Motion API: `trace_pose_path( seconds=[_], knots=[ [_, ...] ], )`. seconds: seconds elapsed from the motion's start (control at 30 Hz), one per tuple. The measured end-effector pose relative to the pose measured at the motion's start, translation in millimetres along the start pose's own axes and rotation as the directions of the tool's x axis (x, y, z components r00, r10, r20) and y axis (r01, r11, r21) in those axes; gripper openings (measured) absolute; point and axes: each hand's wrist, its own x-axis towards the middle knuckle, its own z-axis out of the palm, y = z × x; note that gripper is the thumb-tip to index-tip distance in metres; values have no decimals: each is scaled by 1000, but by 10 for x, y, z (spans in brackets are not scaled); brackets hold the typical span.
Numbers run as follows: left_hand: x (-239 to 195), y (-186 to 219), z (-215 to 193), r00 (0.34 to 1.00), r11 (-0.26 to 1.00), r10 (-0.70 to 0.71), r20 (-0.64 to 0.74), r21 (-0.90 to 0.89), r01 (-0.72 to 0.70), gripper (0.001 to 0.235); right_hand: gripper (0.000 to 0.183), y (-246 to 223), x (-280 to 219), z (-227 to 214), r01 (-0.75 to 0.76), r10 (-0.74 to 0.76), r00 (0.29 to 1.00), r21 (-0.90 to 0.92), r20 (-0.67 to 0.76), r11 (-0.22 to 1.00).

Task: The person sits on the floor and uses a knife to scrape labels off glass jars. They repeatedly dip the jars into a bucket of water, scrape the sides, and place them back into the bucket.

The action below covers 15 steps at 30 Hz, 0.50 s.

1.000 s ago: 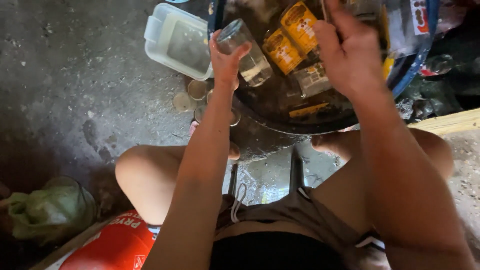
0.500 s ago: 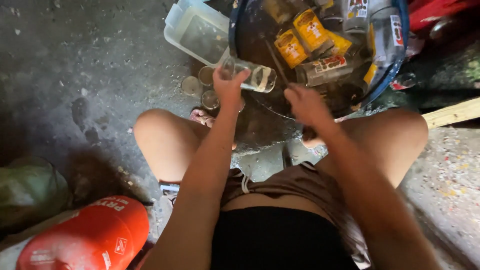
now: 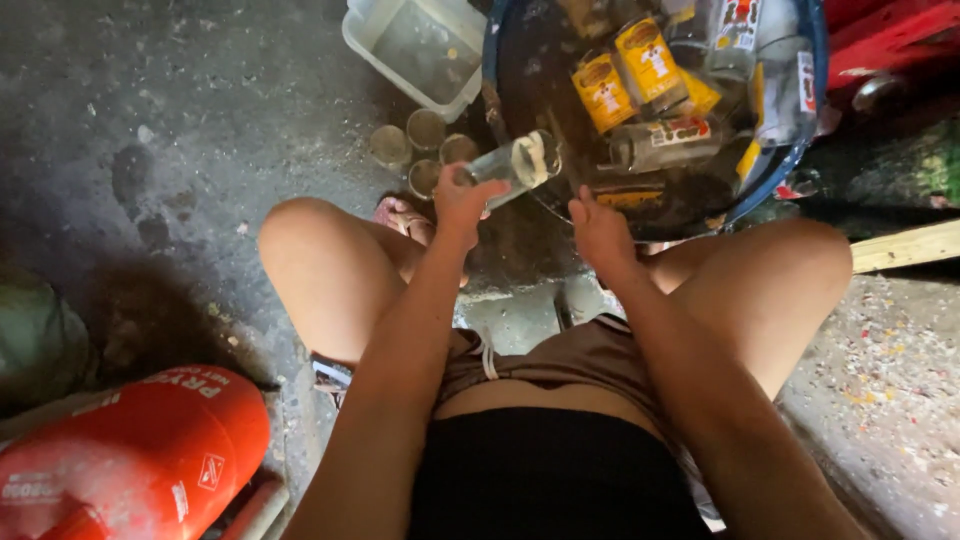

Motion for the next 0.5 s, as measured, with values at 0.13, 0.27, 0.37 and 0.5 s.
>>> trace_pose_path(
  seconds=[0.13, 0.27, 0.37, 0.5],
  knots=[
    [139, -140, 30, 998, 1000, -16, -61, 2, 17, 79, 53, -700, -371, -284, 102, -97, 993, -85, 70, 991],
    [56, -45, 69, 998, 998, 64, -15, -5, -64, 73, 53, -365, -56, -102, 209, -215, 976, -144, -32, 967],
    [99, -151, 90, 988, 973, 156, -21, 177, -150, 77, 17, -634, -211, -103, 430, -638, 760, -638, -128, 639],
    [-81, -227, 76, 994, 995, 103, -31, -6, -104, 67, 20, -424, -227, -6, 424, -741, 664, -866, 99, 265]
  ],
)
